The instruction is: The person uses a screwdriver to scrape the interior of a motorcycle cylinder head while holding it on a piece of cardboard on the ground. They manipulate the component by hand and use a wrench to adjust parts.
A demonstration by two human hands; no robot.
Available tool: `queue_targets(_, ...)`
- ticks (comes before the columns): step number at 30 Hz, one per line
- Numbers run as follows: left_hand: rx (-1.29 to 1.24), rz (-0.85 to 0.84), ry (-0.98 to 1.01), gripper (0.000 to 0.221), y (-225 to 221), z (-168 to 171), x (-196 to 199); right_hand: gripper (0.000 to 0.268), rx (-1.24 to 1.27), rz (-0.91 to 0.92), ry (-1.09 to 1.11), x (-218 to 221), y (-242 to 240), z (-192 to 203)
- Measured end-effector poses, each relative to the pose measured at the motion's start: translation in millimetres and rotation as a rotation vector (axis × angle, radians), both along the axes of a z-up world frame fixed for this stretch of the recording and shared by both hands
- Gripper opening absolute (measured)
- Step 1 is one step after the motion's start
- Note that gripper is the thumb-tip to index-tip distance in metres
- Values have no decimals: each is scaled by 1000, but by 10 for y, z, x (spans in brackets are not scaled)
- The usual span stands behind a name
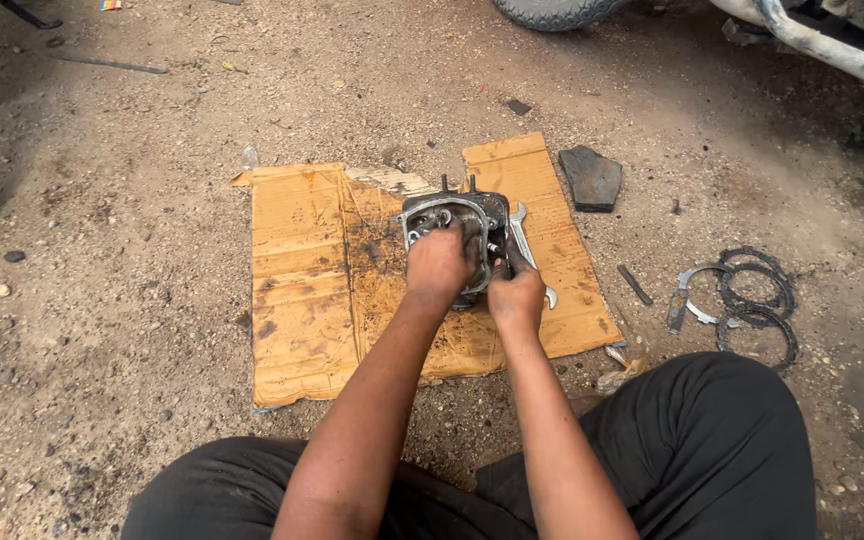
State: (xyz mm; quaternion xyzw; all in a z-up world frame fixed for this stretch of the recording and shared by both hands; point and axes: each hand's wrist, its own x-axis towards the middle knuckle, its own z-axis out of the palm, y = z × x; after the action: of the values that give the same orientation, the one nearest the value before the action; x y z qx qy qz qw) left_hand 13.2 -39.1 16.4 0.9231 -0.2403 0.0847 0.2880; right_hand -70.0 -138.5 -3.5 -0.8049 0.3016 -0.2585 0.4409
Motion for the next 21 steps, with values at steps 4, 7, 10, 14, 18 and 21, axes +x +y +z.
queue_targets(4, 38, 4, 26, 33, 132, 88, -48, 45, -45, 186, -68, -232, -337, -151)
queue_targets(7, 35, 35, 9, 43, 216, 94, -191, 46, 2, 247, -37, -339, -469, -123)
queue_targets(10, 61, 88, -14, 49, 326, 132, -270, 43, 8, 324, -34, -399, -427, 92)
queue_targets(14, 157, 218, 50, 65, 416, 125, -343, 41, 12, 349, 178, -447, -213, 439)
queue_targets(18, -189, 355, 397, 121, 369, -3, -367, 42, 40, 404, 87, -461, -110, 499)
queue_targets(21, -325, 381, 464, 138, 384, -67, -325, 42, 42, 350, 92, -471, -87, 378)
